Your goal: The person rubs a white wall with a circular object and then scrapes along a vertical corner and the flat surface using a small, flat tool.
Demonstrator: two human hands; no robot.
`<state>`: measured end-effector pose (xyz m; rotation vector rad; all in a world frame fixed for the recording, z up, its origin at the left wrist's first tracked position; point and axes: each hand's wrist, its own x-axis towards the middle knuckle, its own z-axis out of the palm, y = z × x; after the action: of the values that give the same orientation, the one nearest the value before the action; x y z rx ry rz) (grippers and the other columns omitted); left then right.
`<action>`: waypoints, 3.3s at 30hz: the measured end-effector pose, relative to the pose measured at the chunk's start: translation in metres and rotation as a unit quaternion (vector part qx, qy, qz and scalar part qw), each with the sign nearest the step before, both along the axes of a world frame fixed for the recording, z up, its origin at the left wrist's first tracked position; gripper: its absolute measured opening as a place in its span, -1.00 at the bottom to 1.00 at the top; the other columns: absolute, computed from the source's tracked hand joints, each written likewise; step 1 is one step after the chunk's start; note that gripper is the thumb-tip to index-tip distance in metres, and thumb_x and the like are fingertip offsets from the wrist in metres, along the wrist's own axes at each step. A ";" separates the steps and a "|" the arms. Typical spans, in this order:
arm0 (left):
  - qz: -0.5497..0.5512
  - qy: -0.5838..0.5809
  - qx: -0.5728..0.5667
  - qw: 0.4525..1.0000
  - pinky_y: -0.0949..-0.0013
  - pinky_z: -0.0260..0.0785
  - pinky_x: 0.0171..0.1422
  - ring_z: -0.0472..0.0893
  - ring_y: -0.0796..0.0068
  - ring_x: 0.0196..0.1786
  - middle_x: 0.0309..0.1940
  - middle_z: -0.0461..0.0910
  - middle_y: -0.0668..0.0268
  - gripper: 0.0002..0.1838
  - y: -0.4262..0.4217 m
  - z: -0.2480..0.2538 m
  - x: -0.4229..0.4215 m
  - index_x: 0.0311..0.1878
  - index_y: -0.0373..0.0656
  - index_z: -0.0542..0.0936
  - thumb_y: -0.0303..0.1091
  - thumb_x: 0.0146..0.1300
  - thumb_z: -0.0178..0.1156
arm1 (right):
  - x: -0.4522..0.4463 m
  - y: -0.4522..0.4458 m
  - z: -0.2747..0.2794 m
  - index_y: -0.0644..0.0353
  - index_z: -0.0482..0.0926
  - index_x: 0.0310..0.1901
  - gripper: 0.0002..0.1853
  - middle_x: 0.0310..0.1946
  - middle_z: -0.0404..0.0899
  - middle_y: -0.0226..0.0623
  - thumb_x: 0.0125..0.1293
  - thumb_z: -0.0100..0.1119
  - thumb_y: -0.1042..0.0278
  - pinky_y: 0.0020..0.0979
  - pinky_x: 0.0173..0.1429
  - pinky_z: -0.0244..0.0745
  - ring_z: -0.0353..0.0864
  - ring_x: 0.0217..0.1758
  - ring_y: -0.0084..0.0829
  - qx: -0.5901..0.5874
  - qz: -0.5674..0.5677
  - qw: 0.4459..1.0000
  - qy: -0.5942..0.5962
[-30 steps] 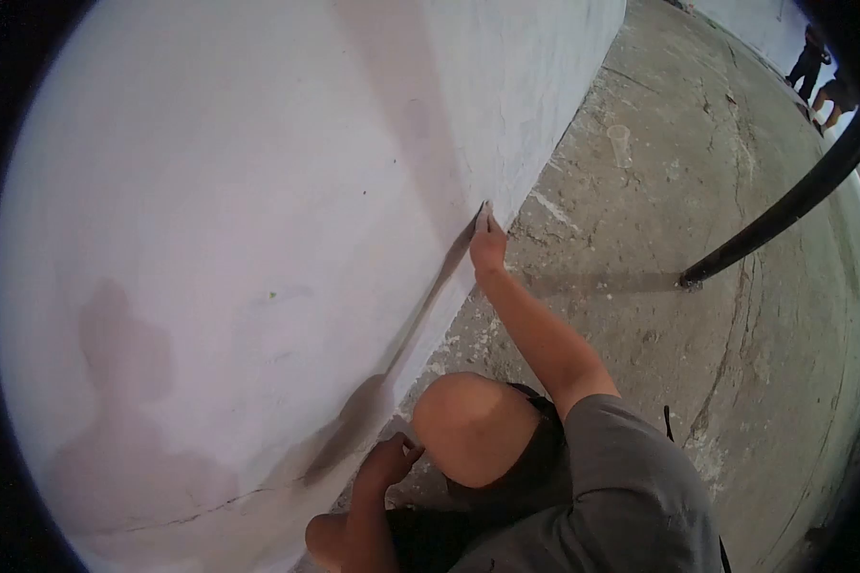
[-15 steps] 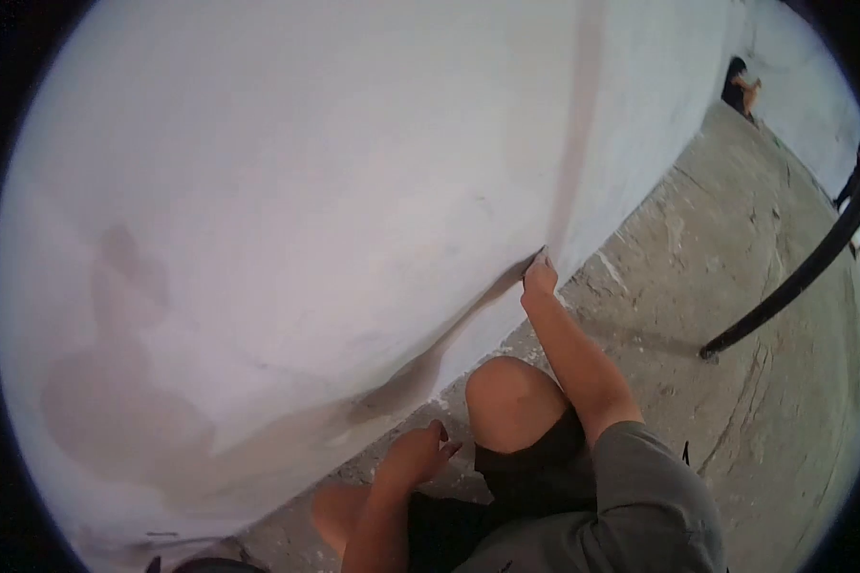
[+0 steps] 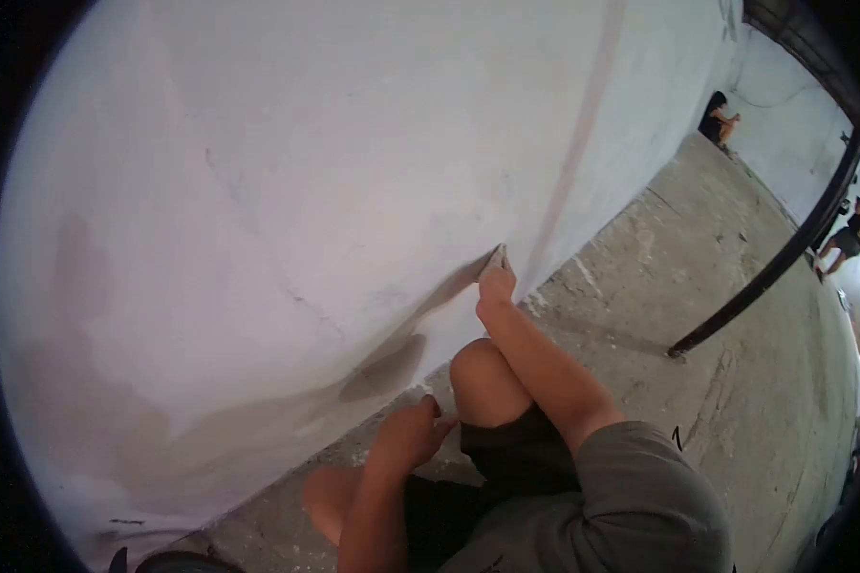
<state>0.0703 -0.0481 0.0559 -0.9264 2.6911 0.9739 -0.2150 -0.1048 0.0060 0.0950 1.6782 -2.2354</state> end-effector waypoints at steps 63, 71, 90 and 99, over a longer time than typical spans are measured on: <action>0.023 -0.126 0.003 0.992 0.04 0.47 -0.05 0.67 -0.06 -0.18 -0.31 0.67 -0.09 -0.56 0.004 -0.042 -0.048 -0.10 -0.24 0.60 0.03 0.30 0.21 | -0.085 -0.006 -0.066 0.36 0.35 0.35 -0.43 0.31 0.41 0.10 0.54 -0.17 0.06 -0.33 0.49 0.20 0.32 0.45 -0.05 0.030 -0.054 0.994 0.091; 0.073 -0.091 0.013 0.993 0.05 0.47 -0.07 0.67 -0.04 -0.20 -0.34 0.67 -0.02 -0.56 0.010 -0.029 -0.012 -0.08 -0.22 0.59 0.02 0.30 0.23 | -0.100 0.027 -0.056 0.28 0.43 0.32 -0.43 0.17 0.53 0.15 0.51 -0.14 -0.02 -0.28 0.36 0.36 0.48 0.31 0.02 0.109 0.034 0.980 0.164; 0.025 -0.182 0.067 0.981 0.09 0.47 0.00 0.68 -0.02 -0.14 -0.27 0.67 -0.08 -0.50 -0.026 -0.071 -0.092 0.03 -0.24 0.58 0.05 0.34 0.20 | -0.187 0.016 -0.065 0.28 0.23 0.44 -0.47 0.47 0.19 0.00 0.58 -0.22 0.17 -0.36 0.56 0.08 0.18 0.54 -0.13 0.034 -0.079 0.987 0.138; -0.073 -0.205 0.068 0.974 0.04 0.45 0.04 0.66 -0.06 -0.07 -0.24 0.67 -0.09 -0.48 -0.032 -0.112 -0.119 0.05 -0.23 0.59 0.08 0.35 0.16 | -0.190 0.003 -0.051 0.36 0.18 0.45 -0.46 0.49 0.19 -0.08 0.59 -0.19 0.21 -0.44 0.53 0.06 0.20 0.53 -0.26 -0.004 -0.100 0.991 0.090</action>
<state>-0.0483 -0.0805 -0.0564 -0.7882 2.2799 0.8193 -0.4046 -0.1013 -0.0450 0.0638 1.8243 -2.4617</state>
